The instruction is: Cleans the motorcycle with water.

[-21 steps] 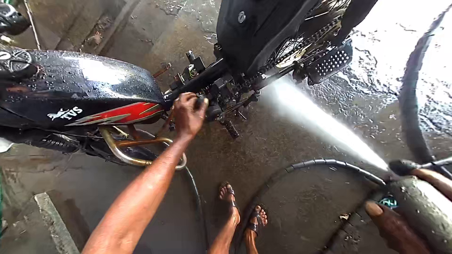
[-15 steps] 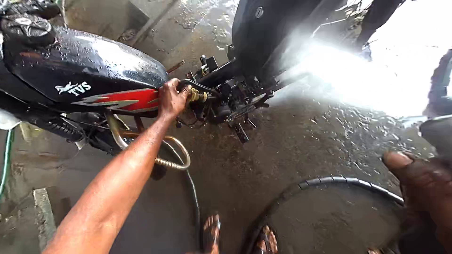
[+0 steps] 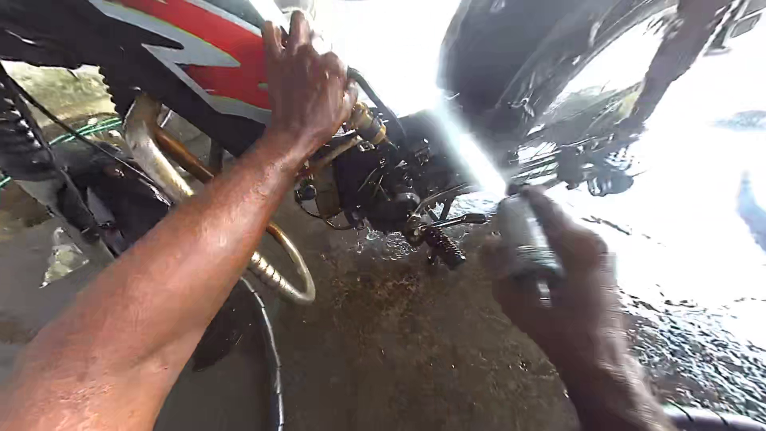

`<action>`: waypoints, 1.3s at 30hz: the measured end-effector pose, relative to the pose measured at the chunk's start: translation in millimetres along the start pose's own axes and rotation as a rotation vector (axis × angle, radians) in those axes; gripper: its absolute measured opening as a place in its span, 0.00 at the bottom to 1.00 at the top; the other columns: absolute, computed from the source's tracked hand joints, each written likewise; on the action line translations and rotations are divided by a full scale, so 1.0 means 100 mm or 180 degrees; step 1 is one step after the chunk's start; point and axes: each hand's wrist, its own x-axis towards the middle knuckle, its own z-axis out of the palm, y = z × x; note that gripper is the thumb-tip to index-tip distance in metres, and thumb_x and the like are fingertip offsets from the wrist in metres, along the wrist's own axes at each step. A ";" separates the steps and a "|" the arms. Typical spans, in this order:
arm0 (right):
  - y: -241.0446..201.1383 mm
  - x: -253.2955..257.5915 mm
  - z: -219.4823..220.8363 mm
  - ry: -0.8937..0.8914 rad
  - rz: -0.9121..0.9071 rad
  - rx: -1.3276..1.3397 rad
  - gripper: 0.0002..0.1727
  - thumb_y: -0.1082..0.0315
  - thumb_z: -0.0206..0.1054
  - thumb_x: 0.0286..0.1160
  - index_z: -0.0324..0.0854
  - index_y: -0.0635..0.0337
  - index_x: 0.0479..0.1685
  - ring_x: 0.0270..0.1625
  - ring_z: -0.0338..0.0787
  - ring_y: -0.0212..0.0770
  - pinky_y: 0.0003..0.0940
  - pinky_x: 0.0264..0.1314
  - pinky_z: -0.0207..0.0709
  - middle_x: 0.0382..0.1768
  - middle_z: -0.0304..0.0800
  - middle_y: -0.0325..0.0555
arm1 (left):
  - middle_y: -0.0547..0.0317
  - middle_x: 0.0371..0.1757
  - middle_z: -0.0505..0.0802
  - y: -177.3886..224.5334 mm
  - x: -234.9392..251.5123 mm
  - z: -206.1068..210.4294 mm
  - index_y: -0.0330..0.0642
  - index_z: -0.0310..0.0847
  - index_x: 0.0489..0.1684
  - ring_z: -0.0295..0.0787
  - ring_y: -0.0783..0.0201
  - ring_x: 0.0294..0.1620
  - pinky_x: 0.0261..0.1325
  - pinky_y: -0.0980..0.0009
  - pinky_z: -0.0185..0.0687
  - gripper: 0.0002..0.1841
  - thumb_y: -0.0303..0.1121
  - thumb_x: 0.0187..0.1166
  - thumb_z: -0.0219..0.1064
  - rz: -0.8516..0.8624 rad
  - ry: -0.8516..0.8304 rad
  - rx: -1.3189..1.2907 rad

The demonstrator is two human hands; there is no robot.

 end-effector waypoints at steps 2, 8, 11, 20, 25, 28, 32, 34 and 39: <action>-0.13 -0.10 0.17 -0.0265 0.0076 0.0011 0.38 0.58 0.71 0.64 0.73 0.48 0.82 0.31 0.91 0.55 0.63 0.27 0.82 0.34 0.91 0.51 | 0.42 0.64 0.90 -0.11 0.01 0.05 0.43 0.90 0.49 0.70 0.34 0.82 0.86 0.24 0.34 0.24 0.54 0.79 0.58 -0.0043 -0.0228 0.0001; -0.22 -0.12 0.37 -0.0515 0.0137 0.0203 0.33 0.58 0.71 0.66 0.79 0.50 0.78 0.39 0.95 0.52 0.64 0.39 0.86 0.40 0.95 0.49 | 0.40 0.56 0.93 -0.22 0.02 0.09 0.38 0.90 0.43 0.71 0.33 0.81 0.89 0.28 0.23 0.36 0.64 0.80 0.48 0.0121 -0.0377 -0.0097; -0.24 -0.14 0.38 -0.0571 0.0134 0.0323 0.32 0.59 0.72 0.64 0.81 0.49 0.76 0.42 0.95 0.49 0.63 0.42 0.87 0.44 0.95 0.46 | 0.43 0.58 0.93 -0.23 -0.02 0.09 0.39 0.90 0.44 0.70 0.36 0.82 0.89 0.30 0.24 0.36 0.64 0.80 0.45 0.0197 -0.0439 -0.0036; -0.26 -0.17 0.38 -0.1049 -0.0243 0.0494 0.30 0.61 0.71 0.58 0.85 0.50 0.68 0.40 0.94 0.42 0.56 0.40 0.87 0.43 0.94 0.41 | 0.42 0.59 0.92 -0.28 0.00 0.11 0.39 0.90 0.44 0.71 0.36 0.81 0.89 0.30 0.22 0.34 0.61 0.81 0.46 0.0395 -0.0468 -0.0131; -0.27 0.27 0.31 -0.0784 -0.0280 0.0884 0.30 0.67 0.75 0.59 0.84 0.56 0.69 0.44 0.94 0.40 0.49 0.49 0.88 0.46 0.95 0.46 | 0.41 0.59 0.92 -0.28 -0.01 0.09 0.37 0.89 0.45 0.70 0.36 0.81 0.89 0.30 0.22 0.35 0.60 0.82 0.45 0.0429 -0.0496 -0.0075; -0.24 0.48 0.47 -0.0788 -0.0273 0.1066 0.26 0.68 0.73 0.60 0.86 0.57 0.65 0.42 0.94 0.39 0.49 0.49 0.88 0.44 0.95 0.46 | 0.40 0.58 0.92 -0.29 0.01 0.12 0.37 0.89 0.44 0.71 0.35 0.81 0.88 0.29 0.24 0.36 0.62 0.81 0.44 0.0453 -0.0484 -0.0041; -0.25 0.60 0.67 -0.0936 0.0014 0.0934 0.28 0.62 0.73 0.60 0.86 0.52 0.67 0.48 0.94 0.45 0.58 0.52 0.86 0.48 0.95 0.47 | 0.43 0.61 0.91 -0.28 0.01 0.11 0.40 0.89 0.46 0.68 0.35 0.82 0.88 0.29 0.22 0.35 0.62 0.81 0.44 0.0433 -0.0565 -0.0134; -0.24 0.66 0.76 -0.0927 0.0089 0.0813 0.29 0.61 0.74 0.61 0.86 0.51 0.68 0.50 0.94 0.47 0.60 0.53 0.86 0.49 0.95 0.48 | 0.42 0.60 0.92 -0.29 0.01 0.12 0.40 0.90 0.45 0.69 0.35 0.82 0.88 0.28 0.23 0.36 0.62 0.81 0.43 0.0438 -0.0537 -0.0141; -0.14 0.80 0.94 -0.0847 0.0165 0.0653 0.26 0.60 0.76 0.64 0.87 0.51 0.66 0.51 0.95 0.50 0.63 0.54 0.85 0.49 0.95 0.50 | 0.43 0.61 0.92 -0.29 0.02 0.12 0.42 0.90 0.47 0.69 0.35 0.82 0.88 0.29 0.21 0.36 0.63 0.81 0.42 0.0446 -0.0551 -0.0141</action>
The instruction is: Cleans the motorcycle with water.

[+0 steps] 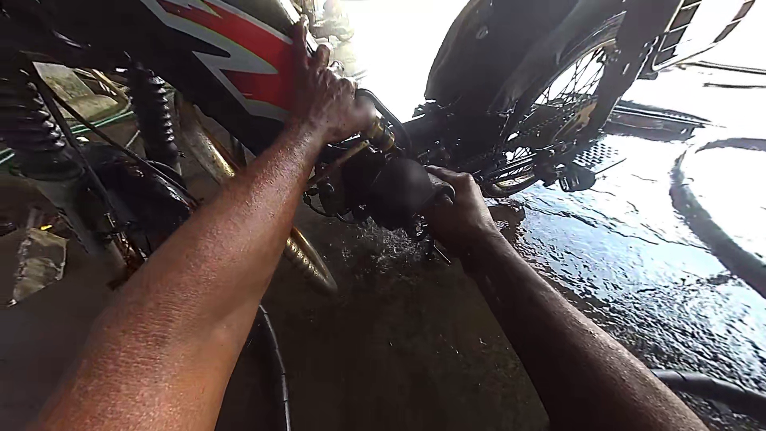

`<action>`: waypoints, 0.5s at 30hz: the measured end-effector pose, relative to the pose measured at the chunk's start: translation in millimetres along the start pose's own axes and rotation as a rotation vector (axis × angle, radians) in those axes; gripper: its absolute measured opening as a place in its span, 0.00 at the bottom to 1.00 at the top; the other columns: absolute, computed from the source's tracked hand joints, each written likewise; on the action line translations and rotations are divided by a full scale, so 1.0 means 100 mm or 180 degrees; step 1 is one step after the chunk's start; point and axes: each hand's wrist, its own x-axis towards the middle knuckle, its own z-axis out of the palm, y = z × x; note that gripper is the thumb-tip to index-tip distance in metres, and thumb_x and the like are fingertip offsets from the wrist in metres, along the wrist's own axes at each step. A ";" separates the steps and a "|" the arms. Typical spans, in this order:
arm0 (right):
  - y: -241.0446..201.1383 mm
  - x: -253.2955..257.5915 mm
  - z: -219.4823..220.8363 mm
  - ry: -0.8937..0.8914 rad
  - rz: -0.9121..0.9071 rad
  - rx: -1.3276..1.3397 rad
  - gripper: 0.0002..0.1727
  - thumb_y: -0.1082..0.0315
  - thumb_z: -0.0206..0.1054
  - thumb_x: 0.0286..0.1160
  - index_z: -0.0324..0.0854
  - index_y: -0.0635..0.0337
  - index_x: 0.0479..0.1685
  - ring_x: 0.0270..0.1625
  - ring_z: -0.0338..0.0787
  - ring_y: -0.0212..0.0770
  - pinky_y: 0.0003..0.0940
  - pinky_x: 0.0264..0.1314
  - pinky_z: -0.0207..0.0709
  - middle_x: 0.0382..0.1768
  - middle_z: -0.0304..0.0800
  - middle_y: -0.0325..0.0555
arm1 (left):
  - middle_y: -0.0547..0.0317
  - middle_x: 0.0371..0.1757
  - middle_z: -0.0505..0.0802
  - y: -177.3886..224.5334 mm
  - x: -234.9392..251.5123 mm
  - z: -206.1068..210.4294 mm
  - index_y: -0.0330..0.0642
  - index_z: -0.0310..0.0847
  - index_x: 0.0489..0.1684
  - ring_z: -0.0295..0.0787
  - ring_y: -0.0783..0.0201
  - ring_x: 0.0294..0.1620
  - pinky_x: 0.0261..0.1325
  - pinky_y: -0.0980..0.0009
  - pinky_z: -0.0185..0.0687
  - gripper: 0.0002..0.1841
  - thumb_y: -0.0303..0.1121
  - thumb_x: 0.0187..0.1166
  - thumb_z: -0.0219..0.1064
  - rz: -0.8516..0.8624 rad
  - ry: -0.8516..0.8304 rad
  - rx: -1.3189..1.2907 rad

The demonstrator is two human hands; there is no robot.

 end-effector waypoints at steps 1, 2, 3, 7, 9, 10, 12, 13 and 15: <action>0.02 0.01 0.01 -0.0001 0.0014 0.0020 0.27 0.62 0.77 0.64 0.86 0.52 0.68 0.51 0.95 0.51 0.63 0.55 0.85 0.50 0.95 0.51 | 0.44 0.62 0.92 0.00 0.00 0.00 0.42 0.90 0.48 0.68 0.35 0.83 0.88 0.29 0.20 0.36 0.62 0.82 0.42 0.0002 -0.0004 -0.0012; 0.03 0.01 0.01 -0.0003 0.0030 0.0027 0.27 0.63 0.77 0.66 0.85 0.53 0.69 0.52 0.94 0.51 0.63 0.57 0.85 0.51 0.95 0.53 | 0.45 0.62 0.92 0.00 0.00 0.00 0.43 0.91 0.47 0.68 0.36 0.83 0.88 0.29 0.21 0.35 0.62 0.81 0.42 0.0010 0.0021 -0.0006; 0.05 0.01 0.03 0.0012 0.0033 0.0017 0.28 0.63 0.77 0.66 0.84 0.55 0.71 0.53 0.94 0.52 0.62 0.58 0.85 0.52 0.94 0.54 | 0.45 0.62 0.92 0.01 0.00 0.01 0.43 0.91 0.46 0.68 0.36 0.83 0.88 0.29 0.21 0.35 0.62 0.82 0.42 0.0013 0.0027 -0.0014; 0.05 0.02 0.11 0.0057 0.0113 -0.0083 0.29 0.63 0.74 0.66 0.83 0.54 0.73 0.52 0.94 0.54 0.64 0.55 0.84 0.52 0.94 0.55 | 0.46 0.61 0.92 0.02 0.00 0.01 0.44 0.91 0.43 0.67 0.37 0.84 0.88 0.29 0.21 0.34 0.61 0.82 0.44 0.0018 0.0089 -0.0104; -0.01 0.03 0.20 0.0106 0.0193 -0.0255 0.30 0.60 0.70 0.65 0.83 0.52 0.73 0.51 0.94 0.57 0.69 0.51 0.83 0.50 0.95 0.55 | 0.47 0.59 0.93 0.02 -0.01 0.02 0.45 0.91 0.43 0.68 0.38 0.84 0.88 0.28 0.21 0.33 0.61 0.82 0.44 0.0034 0.0147 -0.0156; -0.05 0.03 0.24 0.0102 0.0240 -0.0368 0.30 0.56 0.67 0.66 0.83 0.50 0.74 0.51 0.94 0.58 0.70 0.51 0.83 0.51 0.95 0.55 | 0.46 0.59 0.93 0.02 -0.01 0.02 0.44 0.91 0.43 0.69 0.38 0.83 0.88 0.28 0.21 0.33 0.60 0.82 0.44 0.0052 0.0166 -0.0161; -0.15 0.02 0.29 0.0024 0.0358 -0.0541 0.32 0.53 0.67 0.69 0.81 0.49 0.76 0.52 0.94 0.61 0.71 0.50 0.83 0.51 0.94 0.57 | 0.45 0.61 0.92 0.03 -0.01 0.00 0.43 0.91 0.44 0.69 0.37 0.83 0.88 0.28 0.21 0.34 0.60 0.82 0.43 0.0047 0.0127 -0.0141; -0.19 0.01 0.31 -0.0016 0.0429 -0.0615 0.32 0.53 0.67 0.69 0.80 0.48 0.77 0.53 0.94 0.62 0.71 0.50 0.83 0.51 0.94 0.57 | 0.45 0.62 0.92 0.03 -0.02 0.00 0.43 0.91 0.45 0.68 0.37 0.83 0.88 0.28 0.20 0.34 0.60 0.82 0.43 0.0044 0.0119 -0.0139; -0.25 0.01 0.35 -0.0067 0.0544 -0.0708 0.32 0.54 0.67 0.69 0.79 0.46 0.79 0.51 0.93 0.63 0.71 0.46 0.82 0.49 0.94 0.58 | 0.45 0.62 0.92 0.04 -0.02 -0.01 0.42 0.90 0.45 0.69 0.37 0.83 0.88 0.28 0.20 0.34 0.60 0.82 0.42 0.0048 0.0104 -0.0151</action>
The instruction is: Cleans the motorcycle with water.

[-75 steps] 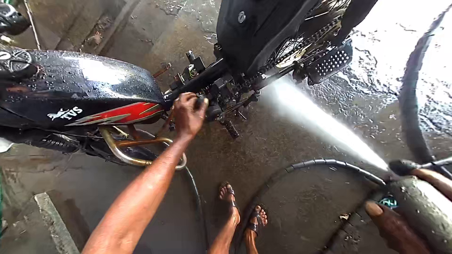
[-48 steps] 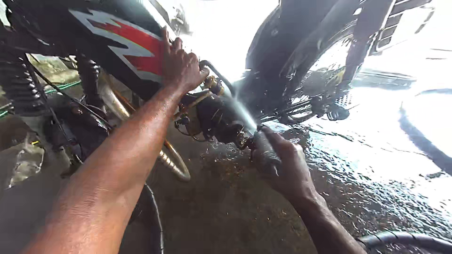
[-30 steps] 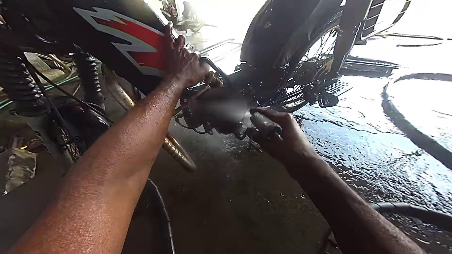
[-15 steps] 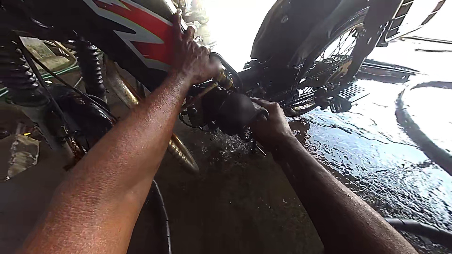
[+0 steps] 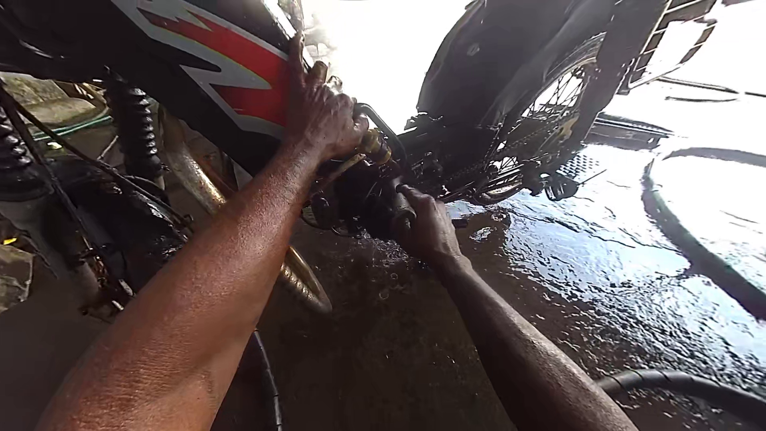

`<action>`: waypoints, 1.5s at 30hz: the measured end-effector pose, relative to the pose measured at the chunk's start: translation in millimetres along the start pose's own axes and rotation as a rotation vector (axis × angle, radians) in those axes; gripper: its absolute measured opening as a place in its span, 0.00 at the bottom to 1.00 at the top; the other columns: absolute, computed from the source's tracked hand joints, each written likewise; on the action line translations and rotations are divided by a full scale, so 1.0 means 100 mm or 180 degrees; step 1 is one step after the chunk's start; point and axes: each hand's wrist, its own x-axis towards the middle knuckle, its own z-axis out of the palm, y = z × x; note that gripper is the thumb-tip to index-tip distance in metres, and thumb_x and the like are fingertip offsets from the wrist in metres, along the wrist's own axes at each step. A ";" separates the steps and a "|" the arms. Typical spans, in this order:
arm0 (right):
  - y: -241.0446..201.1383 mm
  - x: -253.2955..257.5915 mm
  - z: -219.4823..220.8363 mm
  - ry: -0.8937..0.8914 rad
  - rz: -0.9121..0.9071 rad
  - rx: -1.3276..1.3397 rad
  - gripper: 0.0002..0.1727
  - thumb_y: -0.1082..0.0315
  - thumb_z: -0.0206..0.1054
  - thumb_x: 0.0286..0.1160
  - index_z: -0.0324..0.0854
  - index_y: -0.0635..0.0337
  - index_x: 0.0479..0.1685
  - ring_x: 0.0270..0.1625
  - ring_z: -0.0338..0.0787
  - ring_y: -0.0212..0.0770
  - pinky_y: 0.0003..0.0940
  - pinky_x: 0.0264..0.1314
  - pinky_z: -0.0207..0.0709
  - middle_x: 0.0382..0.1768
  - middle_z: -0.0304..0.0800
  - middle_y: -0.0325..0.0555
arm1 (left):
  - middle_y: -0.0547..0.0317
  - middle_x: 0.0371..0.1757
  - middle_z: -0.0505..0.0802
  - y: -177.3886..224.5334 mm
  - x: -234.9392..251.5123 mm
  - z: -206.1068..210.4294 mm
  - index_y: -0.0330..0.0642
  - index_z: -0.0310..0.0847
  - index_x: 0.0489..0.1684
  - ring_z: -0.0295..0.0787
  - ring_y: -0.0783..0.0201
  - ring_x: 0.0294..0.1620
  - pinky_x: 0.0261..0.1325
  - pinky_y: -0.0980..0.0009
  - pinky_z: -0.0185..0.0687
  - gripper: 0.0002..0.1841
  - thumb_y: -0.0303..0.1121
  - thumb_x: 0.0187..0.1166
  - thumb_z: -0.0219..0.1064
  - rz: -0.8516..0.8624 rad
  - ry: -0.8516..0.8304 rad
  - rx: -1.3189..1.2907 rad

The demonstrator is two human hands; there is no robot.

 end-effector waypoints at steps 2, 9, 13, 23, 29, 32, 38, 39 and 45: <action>-0.04 0.00 0.00 -0.0042 0.0088 -0.0086 0.32 0.54 0.68 0.69 0.79 0.45 0.78 0.51 0.93 0.64 0.70 0.45 0.82 0.49 0.94 0.58 | 0.45 0.61 0.92 0.00 0.00 0.00 0.42 0.90 0.45 0.69 0.37 0.83 0.87 0.27 0.19 0.34 0.60 0.83 0.42 -0.0003 -0.0011 -0.0011; -0.05 -0.05 -0.08 -0.0036 0.0233 -0.0327 0.31 0.53 0.69 0.71 0.79 0.48 0.76 0.51 0.93 0.65 0.70 0.45 0.81 0.48 0.93 0.59 | 0.46 0.64 0.91 0.02 0.01 0.01 0.43 0.91 0.48 0.68 0.39 0.84 0.88 0.28 0.17 0.34 0.60 0.83 0.42 -0.0059 -0.0015 -0.0070; -0.02 -0.07 -0.09 -0.0035 0.0251 -0.0379 0.33 0.52 0.71 0.69 0.78 0.46 0.78 0.51 0.93 0.66 0.70 0.45 0.82 0.49 0.93 0.60 | 0.46 0.64 0.91 0.02 0.01 0.02 0.43 0.90 0.48 0.67 0.39 0.85 0.87 0.28 0.17 0.35 0.60 0.83 0.41 -0.0031 -0.0022 -0.0065; 0.82 -0.67 -0.81 0.0904 0.0247 0.0214 0.31 0.65 0.73 0.67 0.80 0.53 0.77 0.54 0.93 0.64 0.73 0.54 0.81 0.55 0.93 0.62 | 0.42 0.66 0.90 -0.05 -0.01 0.05 0.39 0.88 0.52 0.67 0.37 0.85 0.88 0.27 0.21 0.35 0.59 0.86 0.39 0.0054 0.0044 0.0083; 1.61 -1.14 -1.59 0.1688 0.0482 0.0644 0.25 0.63 0.71 0.66 0.83 0.55 0.67 0.40 0.90 0.50 0.58 0.42 0.83 0.50 0.91 0.57 | 0.39 0.67 0.89 -0.09 -0.04 0.01 0.41 0.84 0.62 0.66 0.32 0.84 0.85 0.22 0.24 0.26 0.50 0.86 0.49 0.0223 -0.0058 0.0167; 1.48 -1.14 -1.60 0.1567 -0.0211 0.1234 0.27 0.65 0.73 0.60 0.84 0.58 0.65 0.33 0.88 0.33 0.39 0.34 0.86 0.44 0.91 0.46 | 0.41 0.62 0.91 -0.05 0.00 -0.02 0.48 0.85 0.63 0.71 0.33 0.81 0.85 0.23 0.28 0.22 0.47 0.85 0.50 0.0036 -0.0151 0.0212; 0.97 -0.75 -0.94 0.0221 -0.0785 0.1719 0.29 0.65 0.75 0.56 0.86 0.50 0.66 0.43 0.94 0.40 0.54 0.45 0.88 0.44 0.95 0.41 | 0.36 0.61 0.92 0.16 0.26 -0.15 0.47 0.81 0.71 0.81 0.31 0.71 0.84 0.24 0.34 0.23 0.48 0.88 0.50 -0.0599 -0.0615 0.0298; 0.92 -0.67 -0.85 0.0013 -0.0763 0.1711 0.28 0.64 0.74 0.57 0.86 0.49 0.66 0.44 0.94 0.44 0.57 0.45 0.87 0.44 0.95 0.43 | 0.35 0.61 0.91 0.17 0.27 -0.15 0.47 0.80 0.71 0.81 0.31 0.72 0.84 0.24 0.34 0.23 0.48 0.88 0.50 -0.0635 -0.0669 0.0321; 0.89 -0.34 -0.56 -0.0408 -0.0667 0.1857 0.27 0.63 0.72 0.62 0.86 0.49 0.68 0.49 0.94 0.48 0.62 0.49 0.85 0.47 0.95 0.47 | 0.36 0.60 0.91 0.11 0.24 -0.13 0.49 0.80 0.71 0.81 0.34 0.72 0.84 0.25 0.34 0.23 0.48 0.88 0.50 -0.0524 -0.0701 0.0304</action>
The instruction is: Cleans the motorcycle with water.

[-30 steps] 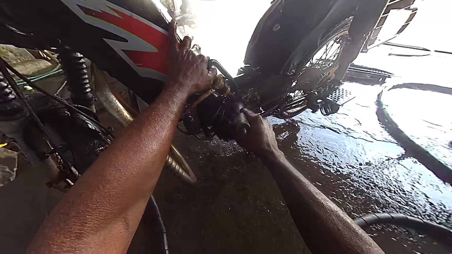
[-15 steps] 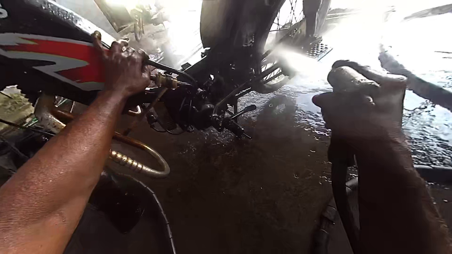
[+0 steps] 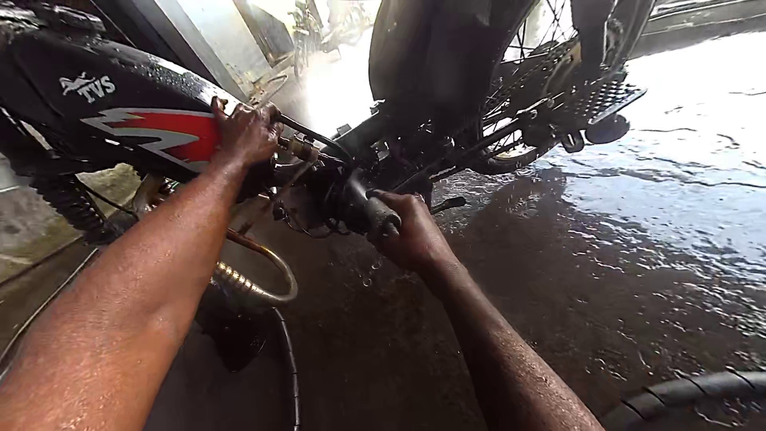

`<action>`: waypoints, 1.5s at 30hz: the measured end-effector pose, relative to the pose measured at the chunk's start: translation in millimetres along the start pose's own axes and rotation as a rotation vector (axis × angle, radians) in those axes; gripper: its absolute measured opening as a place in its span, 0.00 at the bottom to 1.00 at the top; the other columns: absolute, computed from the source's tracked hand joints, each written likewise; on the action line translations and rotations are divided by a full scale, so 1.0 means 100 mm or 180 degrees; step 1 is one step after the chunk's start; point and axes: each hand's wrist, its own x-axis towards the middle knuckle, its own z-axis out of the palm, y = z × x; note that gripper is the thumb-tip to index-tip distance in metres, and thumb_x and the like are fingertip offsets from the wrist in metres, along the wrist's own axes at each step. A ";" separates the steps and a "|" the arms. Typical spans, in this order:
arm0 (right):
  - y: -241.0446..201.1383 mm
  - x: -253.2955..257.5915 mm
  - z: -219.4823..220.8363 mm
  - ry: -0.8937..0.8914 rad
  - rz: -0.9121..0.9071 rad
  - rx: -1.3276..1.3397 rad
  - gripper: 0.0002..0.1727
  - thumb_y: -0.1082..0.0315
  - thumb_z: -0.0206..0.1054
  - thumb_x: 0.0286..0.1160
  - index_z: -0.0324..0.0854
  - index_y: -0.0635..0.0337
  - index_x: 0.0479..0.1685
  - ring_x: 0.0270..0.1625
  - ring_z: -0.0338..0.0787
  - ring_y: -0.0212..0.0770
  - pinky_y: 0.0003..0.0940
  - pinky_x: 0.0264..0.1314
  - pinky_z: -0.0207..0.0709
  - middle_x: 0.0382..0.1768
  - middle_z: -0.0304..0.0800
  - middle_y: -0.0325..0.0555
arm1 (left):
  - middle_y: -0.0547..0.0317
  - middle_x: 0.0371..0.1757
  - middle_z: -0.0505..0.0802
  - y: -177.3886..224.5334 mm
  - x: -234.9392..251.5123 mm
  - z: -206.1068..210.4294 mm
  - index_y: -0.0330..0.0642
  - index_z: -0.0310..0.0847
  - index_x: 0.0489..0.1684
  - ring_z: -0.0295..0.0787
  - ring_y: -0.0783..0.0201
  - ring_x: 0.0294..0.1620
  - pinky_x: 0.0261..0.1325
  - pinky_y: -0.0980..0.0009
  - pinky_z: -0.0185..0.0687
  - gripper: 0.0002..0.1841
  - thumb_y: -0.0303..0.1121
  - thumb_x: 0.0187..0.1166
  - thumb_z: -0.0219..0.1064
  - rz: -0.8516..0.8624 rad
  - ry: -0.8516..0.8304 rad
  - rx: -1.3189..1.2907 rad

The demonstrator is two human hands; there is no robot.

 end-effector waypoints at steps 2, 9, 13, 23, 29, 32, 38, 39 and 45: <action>0.07 0.07 0.05 0.0055 -0.0035 0.0007 0.27 0.61 0.73 0.60 0.87 0.48 0.66 0.47 0.94 0.47 0.61 0.48 0.86 0.46 0.95 0.45 | 0.39 0.59 0.92 -0.02 -0.01 0.02 0.49 0.81 0.70 0.82 0.35 0.70 0.84 0.25 0.34 0.22 0.48 0.88 0.50 0.0079 0.0075 -0.0036; 0.17 0.23 0.05 0.0175 -0.0055 0.0002 0.30 0.61 0.75 0.57 0.87 0.50 0.67 0.49 0.94 0.47 0.62 0.51 0.85 0.47 0.95 0.47 | 0.41 0.57 0.93 -0.07 -0.03 0.06 0.49 0.82 0.70 0.84 0.37 0.68 0.84 0.26 0.33 0.23 0.48 0.88 0.50 0.0270 0.0224 -0.0129; 0.20 0.26 0.00 0.0265 -0.0184 0.0238 0.31 0.62 0.75 0.56 0.86 0.53 0.68 0.50 0.94 0.44 0.58 0.52 0.85 0.48 0.95 0.47 | 0.41 0.57 0.93 -0.07 -0.02 0.07 0.50 0.82 0.71 0.85 0.38 0.67 0.84 0.26 0.33 0.24 0.49 0.88 0.49 0.0281 0.0283 -0.0129; 0.32 0.27 -0.05 0.0160 -0.0080 0.0759 0.32 0.67 0.77 0.57 0.86 0.55 0.70 0.53 0.93 0.43 0.55 0.57 0.85 0.52 0.95 0.47 | 0.42 0.62 0.92 -0.05 -0.02 0.04 0.50 0.80 0.73 0.81 0.35 0.72 0.84 0.25 0.29 0.25 0.51 0.89 0.49 0.0188 0.0162 -0.0204; 0.45 0.35 -0.05 0.0199 -0.0016 0.1155 0.30 0.68 0.77 0.56 0.87 0.56 0.68 0.41 0.93 0.40 0.50 0.45 0.87 0.46 0.95 0.47 | 0.44 0.63 0.92 -0.08 -0.01 0.02 0.50 0.79 0.74 0.81 0.37 0.72 0.84 0.25 0.28 0.25 0.51 0.89 0.49 0.0182 0.0117 -0.0243; 0.47 0.38 -0.05 0.0187 0.0011 0.1104 0.31 0.67 0.78 0.56 0.86 0.55 0.68 0.51 0.93 0.43 0.54 0.54 0.86 0.51 0.95 0.48 | 0.42 0.63 0.92 -0.09 -0.01 0.02 0.50 0.79 0.74 0.80 0.36 0.73 0.83 0.23 0.27 0.26 0.53 0.88 0.48 0.0219 0.0099 -0.0206; 0.40 0.43 -0.02 0.0178 0.0159 0.0827 0.34 0.62 0.79 0.53 0.86 0.50 0.70 0.54 0.93 0.49 0.63 0.52 0.85 0.51 0.94 0.48 | 0.42 0.63 0.91 -0.11 -0.01 0.01 0.49 0.80 0.73 0.81 0.35 0.72 0.82 0.22 0.27 0.25 0.52 0.88 0.49 0.0244 0.0078 -0.0189; 0.39 0.44 -0.01 0.0175 0.0166 0.0781 0.33 0.61 0.79 0.53 0.86 0.50 0.69 0.53 0.93 0.50 0.63 0.50 0.85 0.50 0.94 0.48 | 0.41 0.63 0.91 -0.09 -0.01 0.00 0.47 0.80 0.73 0.80 0.34 0.72 0.82 0.22 0.26 0.25 0.51 0.89 0.49 0.0236 0.0063 -0.0198; 0.44 0.39 -0.01 0.0143 0.0025 0.0799 0.33 0.61 0.81 0.54 0.86 0.51 0.69 0.54 0.93 0.49 0.62 0.55 0.84 0.52 0.94 0.48 | 0.41 0.63 0.90 -0.07 -0.01 0.00 0.47 0.80 0.71 0.78 0.34 0.74 0.81 0.22 0.26 0.26 0.52 0.88 0.49 0.0157 0.0063 -0.0220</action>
